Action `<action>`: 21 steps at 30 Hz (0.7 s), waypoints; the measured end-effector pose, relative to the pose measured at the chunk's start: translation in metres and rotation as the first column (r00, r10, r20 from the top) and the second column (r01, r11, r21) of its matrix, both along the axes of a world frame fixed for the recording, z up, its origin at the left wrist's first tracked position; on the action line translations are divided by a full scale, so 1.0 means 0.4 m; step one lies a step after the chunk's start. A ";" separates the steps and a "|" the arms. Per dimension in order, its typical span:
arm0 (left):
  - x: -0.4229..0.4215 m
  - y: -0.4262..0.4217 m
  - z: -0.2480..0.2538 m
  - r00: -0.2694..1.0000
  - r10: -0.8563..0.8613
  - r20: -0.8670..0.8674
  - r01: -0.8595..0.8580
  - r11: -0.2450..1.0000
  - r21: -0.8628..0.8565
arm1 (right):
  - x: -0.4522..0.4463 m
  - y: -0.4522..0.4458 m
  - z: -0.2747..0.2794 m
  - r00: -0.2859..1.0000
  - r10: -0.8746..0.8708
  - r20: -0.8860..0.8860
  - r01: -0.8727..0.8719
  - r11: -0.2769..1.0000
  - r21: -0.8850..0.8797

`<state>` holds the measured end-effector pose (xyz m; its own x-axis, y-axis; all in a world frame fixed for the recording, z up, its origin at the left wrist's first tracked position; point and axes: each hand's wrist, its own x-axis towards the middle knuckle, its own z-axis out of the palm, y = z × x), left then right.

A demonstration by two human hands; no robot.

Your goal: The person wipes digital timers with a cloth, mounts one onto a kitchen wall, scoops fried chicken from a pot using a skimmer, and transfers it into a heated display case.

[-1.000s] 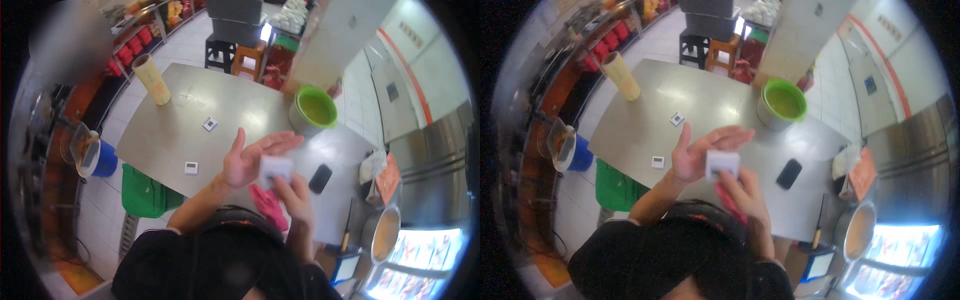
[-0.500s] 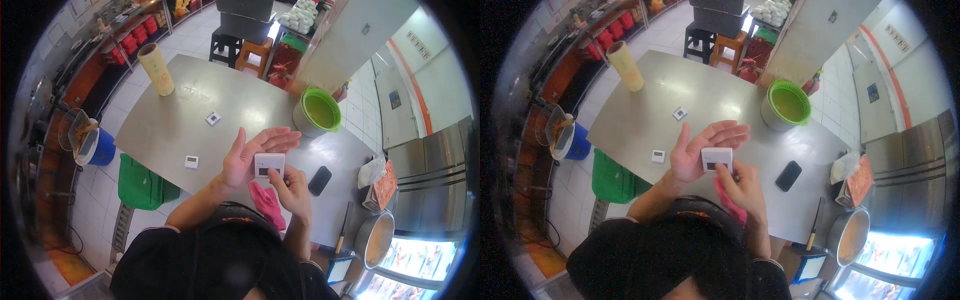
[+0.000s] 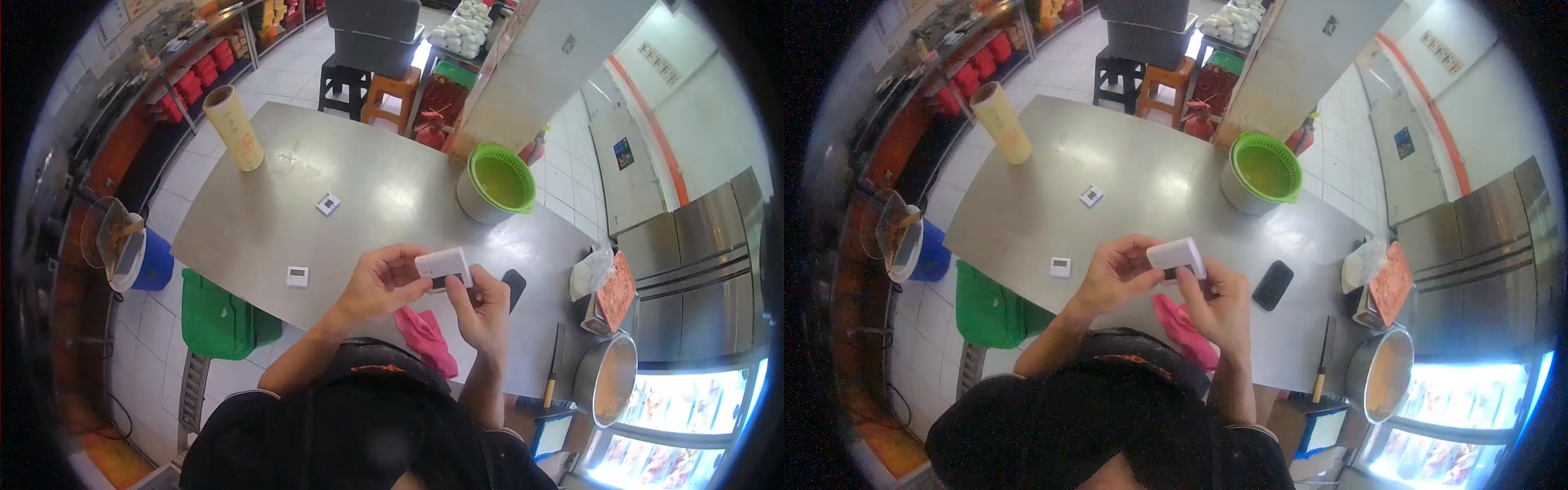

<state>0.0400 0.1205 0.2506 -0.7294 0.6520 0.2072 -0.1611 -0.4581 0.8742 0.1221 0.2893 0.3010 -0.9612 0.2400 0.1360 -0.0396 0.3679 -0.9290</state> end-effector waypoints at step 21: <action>0.058 0.015 0.076 0.940 0.337 0.045 -0.330 0.936 -0.121 | -0.017 -0.098 -0.026 0.997 0.030 -0.070 -0.064 0.833 -0.549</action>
